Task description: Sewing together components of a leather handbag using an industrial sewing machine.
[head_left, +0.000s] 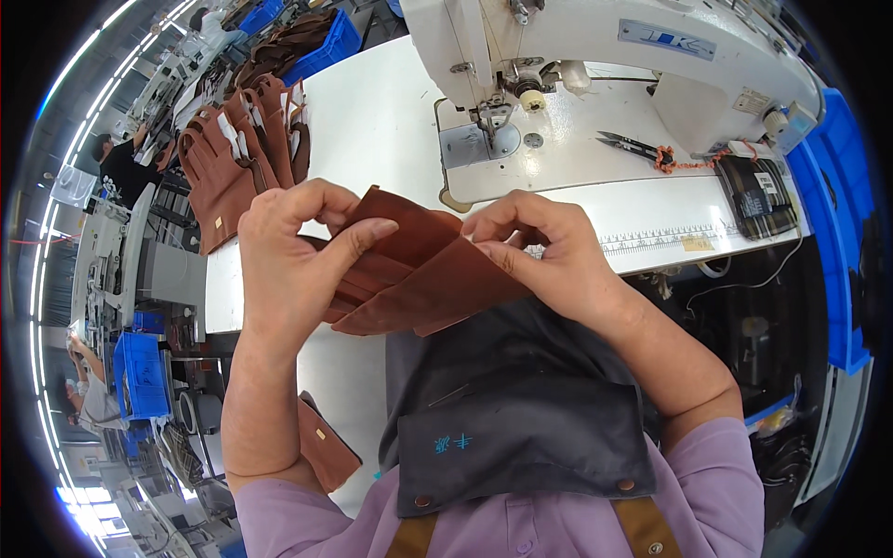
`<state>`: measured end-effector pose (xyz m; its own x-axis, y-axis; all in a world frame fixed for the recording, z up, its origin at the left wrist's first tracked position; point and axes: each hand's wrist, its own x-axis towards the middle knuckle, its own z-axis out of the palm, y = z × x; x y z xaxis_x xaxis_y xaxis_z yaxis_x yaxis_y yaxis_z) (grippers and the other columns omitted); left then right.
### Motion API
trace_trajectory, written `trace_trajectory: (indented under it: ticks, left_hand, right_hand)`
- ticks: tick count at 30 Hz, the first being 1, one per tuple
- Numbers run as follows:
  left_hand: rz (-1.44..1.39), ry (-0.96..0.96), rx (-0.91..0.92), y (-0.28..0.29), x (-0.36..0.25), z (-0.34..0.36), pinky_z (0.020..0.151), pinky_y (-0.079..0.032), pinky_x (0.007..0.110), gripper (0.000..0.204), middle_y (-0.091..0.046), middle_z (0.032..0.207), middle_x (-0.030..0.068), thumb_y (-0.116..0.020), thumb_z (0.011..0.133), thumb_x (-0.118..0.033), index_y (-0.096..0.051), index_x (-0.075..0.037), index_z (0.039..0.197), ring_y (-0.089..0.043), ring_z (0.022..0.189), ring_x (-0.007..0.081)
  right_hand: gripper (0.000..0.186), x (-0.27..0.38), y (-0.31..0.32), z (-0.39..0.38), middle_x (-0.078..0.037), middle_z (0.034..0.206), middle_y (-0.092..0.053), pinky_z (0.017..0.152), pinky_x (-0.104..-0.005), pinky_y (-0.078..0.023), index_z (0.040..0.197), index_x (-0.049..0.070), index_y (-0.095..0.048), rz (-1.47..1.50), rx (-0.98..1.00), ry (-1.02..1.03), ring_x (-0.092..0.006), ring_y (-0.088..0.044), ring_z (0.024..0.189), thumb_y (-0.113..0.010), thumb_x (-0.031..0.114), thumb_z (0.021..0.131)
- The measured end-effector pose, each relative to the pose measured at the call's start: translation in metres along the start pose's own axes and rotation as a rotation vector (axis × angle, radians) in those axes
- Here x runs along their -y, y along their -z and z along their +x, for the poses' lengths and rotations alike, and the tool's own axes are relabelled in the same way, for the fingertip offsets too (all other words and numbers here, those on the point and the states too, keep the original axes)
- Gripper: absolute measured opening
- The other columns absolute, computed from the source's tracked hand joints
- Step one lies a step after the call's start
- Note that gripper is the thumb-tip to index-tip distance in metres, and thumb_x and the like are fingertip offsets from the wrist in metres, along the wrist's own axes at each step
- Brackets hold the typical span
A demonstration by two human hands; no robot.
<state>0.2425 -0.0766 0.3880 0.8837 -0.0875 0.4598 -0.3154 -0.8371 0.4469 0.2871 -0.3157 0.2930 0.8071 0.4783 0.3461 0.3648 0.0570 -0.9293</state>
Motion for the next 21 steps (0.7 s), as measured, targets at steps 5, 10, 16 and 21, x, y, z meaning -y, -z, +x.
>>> trace_trajectory:
  ticks: [5,10,16,21]
  left_hand:
    - [0.029,0.031,-0.071,0.010,-0.012,-0.018,0.069,-0.042,0.033,0.024,-0.068,0.069,0.0009,-0.092,0.067,-0.015,-0.071,-0.008,0.076,-0.057,0.065,0.0175]
    - [0.138,0.025,-0.112,0.019,-0.019,-0.054,0.071,-0.041,0.033,0.025,-0.070,0.071,-0.0007,-0.094,0.064,-0.016,-0.071,-0.012,0.074,-0.056,0.064,0.0179]
    - [0.066,0.344,-0.017,0.019,-0.001,-0.089,0.087,-0.041,0.035,0.030,-0.073,0.089,0.0019,-0.091,0.072,-0.023,-0.072,-0.012,0.092,-0.062,0.083,0.0198]
    - [0.149,-0.148,0.014,0.015,-0.013,-0.112,0.105,-0.030,0.043,0.045,-0.066,0.118,0.0002,-0.083,0.079,-0.044,-0.069,-0.015,0.109,-0.064,0.107,0.0162]
  right_hand:
    - [0.012,0.009,-0.002,-0.004,-0.009,0.092,-0.076,0.070,-0.0313,-0.056,0.103,0.004,-0.071,-0.010,-0.021,0.007,-0.0170,-0.072,0.078,-0.073,0.011,0.094]
    - [0.010,0.016,-0.011,-0.007,-0.015,0.085,-0.073,0.069,-0.0356,-0.057,0.099,0.004,-0.074,-0.186,0.175,0.096,-0.0307,-0.073,0.077,-0.073,0.012,0.093]
    - [0.012,0.009,-0.041,-0.006,-0.016,0.082,-0.071,0.068,-0.0384,-0.055,0.097,0.002,-0.071,-0.290,0.339,0.193,-0.0334,-0.070,0.075,-0.071,0.013,0.094]
    - [0.015,-0.014,-0.064,0.009,-0.003,0.081,-0.071,0.069,-0.0277,-0.051,0.104,0.001,-0.070,0.005,0.639,-0.187,-0.0082,-0.064,0.075,-0.069,0.015,0.098]
